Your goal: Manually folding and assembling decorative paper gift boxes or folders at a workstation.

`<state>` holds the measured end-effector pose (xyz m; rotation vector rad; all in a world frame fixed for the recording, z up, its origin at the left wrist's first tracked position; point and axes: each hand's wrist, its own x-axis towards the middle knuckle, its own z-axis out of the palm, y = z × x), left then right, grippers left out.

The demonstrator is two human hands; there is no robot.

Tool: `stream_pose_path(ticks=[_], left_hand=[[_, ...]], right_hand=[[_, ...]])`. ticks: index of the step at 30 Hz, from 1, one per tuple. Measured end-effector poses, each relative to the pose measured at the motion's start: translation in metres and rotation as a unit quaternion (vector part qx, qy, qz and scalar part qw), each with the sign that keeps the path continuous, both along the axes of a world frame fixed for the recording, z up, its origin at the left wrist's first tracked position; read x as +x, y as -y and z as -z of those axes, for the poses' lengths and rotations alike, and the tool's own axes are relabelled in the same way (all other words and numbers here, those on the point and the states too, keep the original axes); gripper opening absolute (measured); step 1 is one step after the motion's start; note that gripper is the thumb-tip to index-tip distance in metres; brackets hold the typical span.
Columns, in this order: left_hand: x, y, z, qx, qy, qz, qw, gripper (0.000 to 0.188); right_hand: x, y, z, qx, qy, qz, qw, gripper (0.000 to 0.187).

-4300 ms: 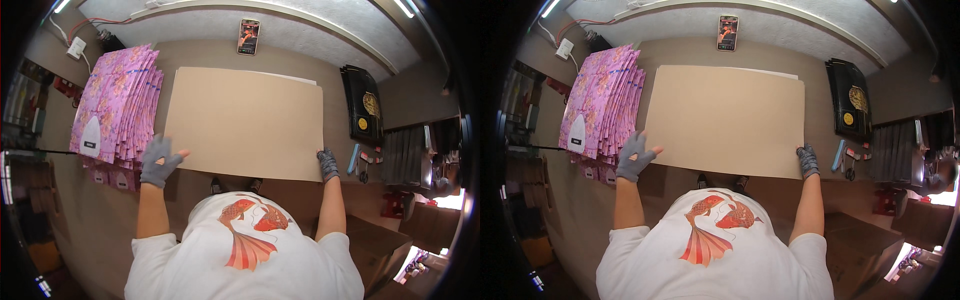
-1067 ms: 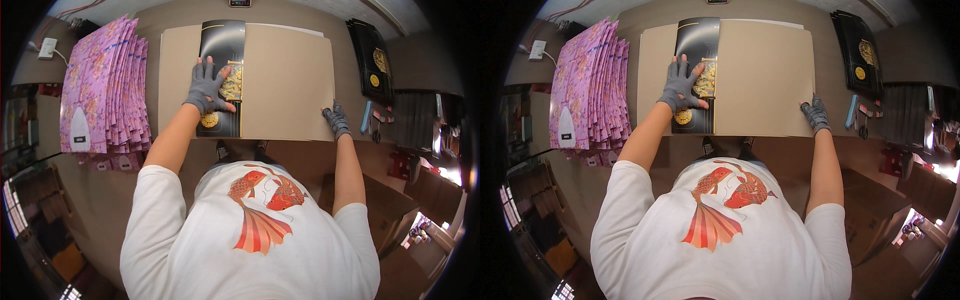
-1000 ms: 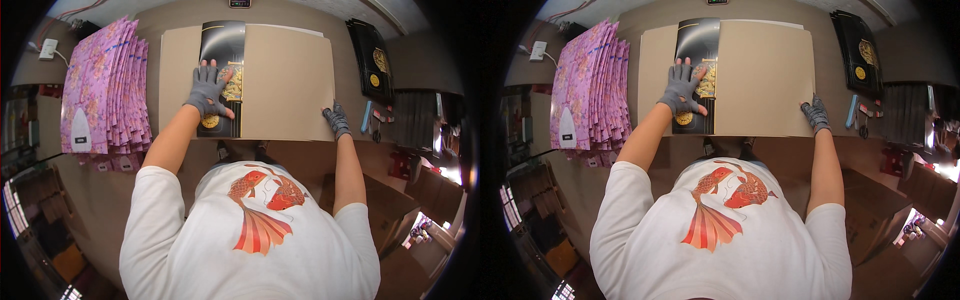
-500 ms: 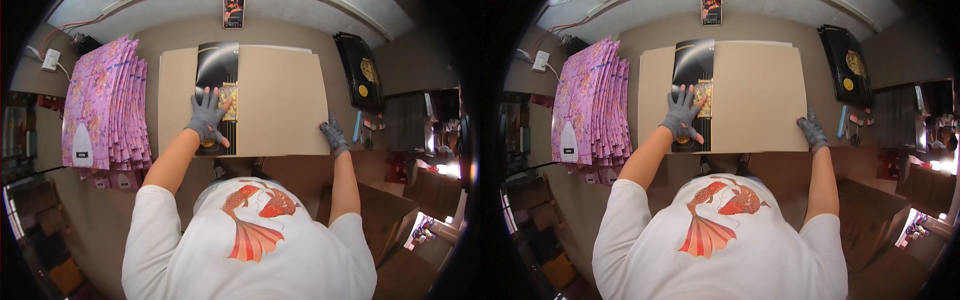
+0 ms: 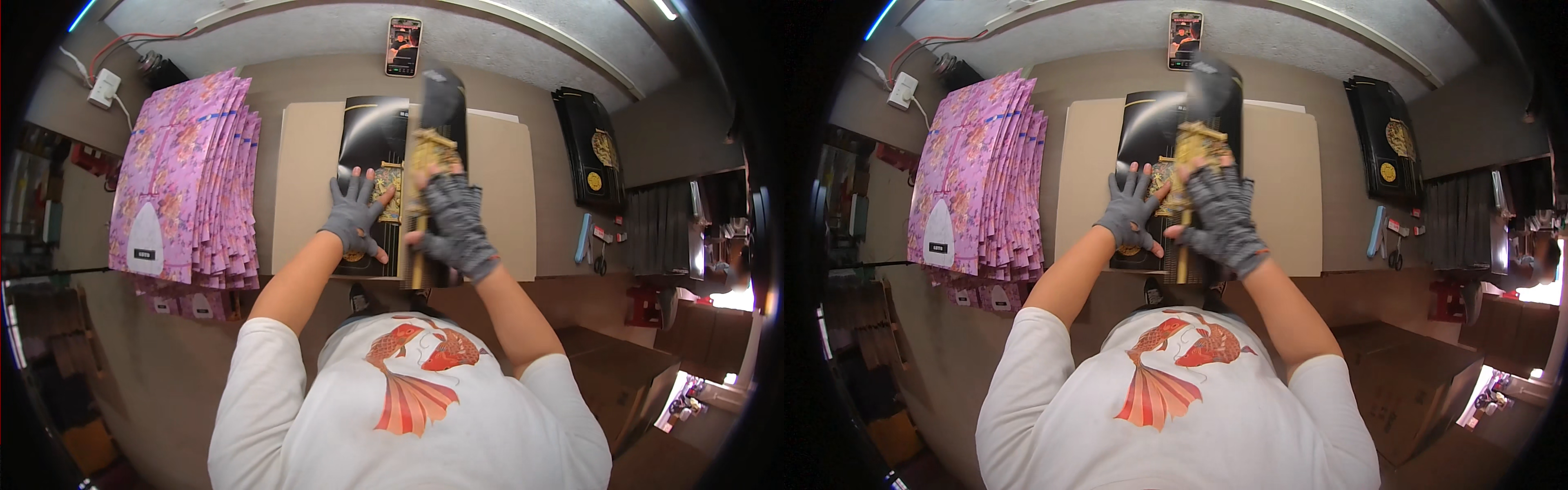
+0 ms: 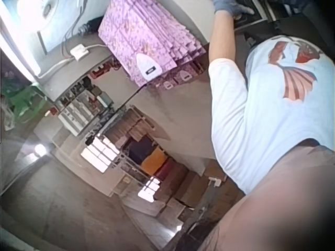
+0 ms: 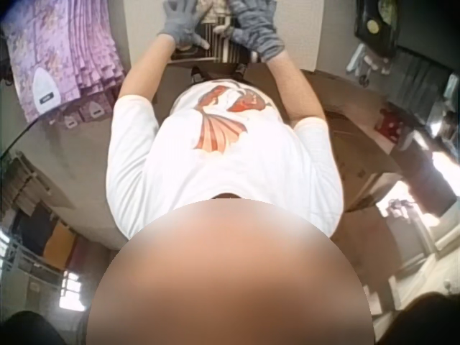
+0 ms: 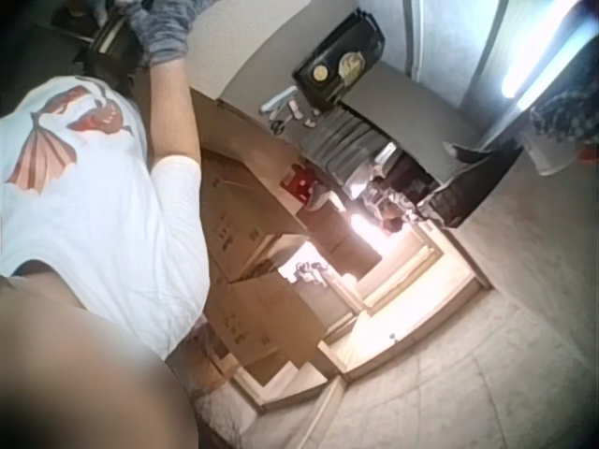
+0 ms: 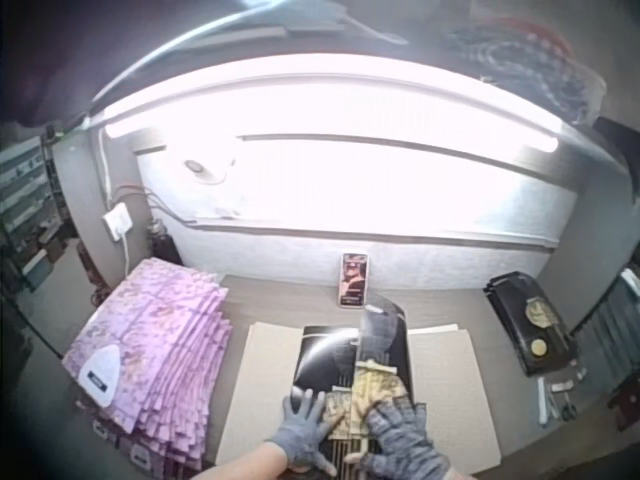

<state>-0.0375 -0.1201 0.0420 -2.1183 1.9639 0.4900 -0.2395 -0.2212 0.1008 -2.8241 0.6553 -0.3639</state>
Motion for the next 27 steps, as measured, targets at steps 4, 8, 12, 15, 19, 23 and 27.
stream_pose_path(ticks=[4, 8, 12, 15, 19, 23, 27], left_hand=[[0.002, -0.002, 0.013, -0.06, -0.012, -0.014, 0.998, 0.134], [0.026, 0.004, 0.037, -0.118, -0.097, -0.041, 0.988, 0.122], [0.037, 0.018, 0.014, -0.106, -0.082, -0.054, 0.99, 0.104], [0.043, 0.029, 0.017, -0.087, -0.036, -0.051, 0.994, 0.118], [0.048, 0.032, 0.03, -0.107, -0.005, -0.053, 0.993, 0.141], [0.048, 0.034, 0.034, -0.111, -0.015, -0.043, 0.993, 0.141], [0.041, 0.037, 0.023, -0.094, -0.018, -0.042, 0.995, 0.137]], right_hand=[[0.023, 0.003, 0.061, -0.008, -0.14, 0.055, 0.989, 0.094], [0.016, 0.017, 0.057, 0.021, -0.231, 0.103, 0.967, 0.092], [0.024, 0.024, 0.042, 0.059, -0.276, 0.133, 0.95, 0.104], [0.027, 0.026, 0.049, 0.048, -0.31, 0.126, 0.941, 0.114], [0.03, 0.033, 0.059, 0.039, -0.342, 0.113, 0.932, 0.121], [0.028, 0.036, 0.062, 0.037, -0.343, 0.101, 0.933, 0.122], [0.025, 0.038, 0.064, 0.025, -0.338, 0.096, 0.936, 0.122]])
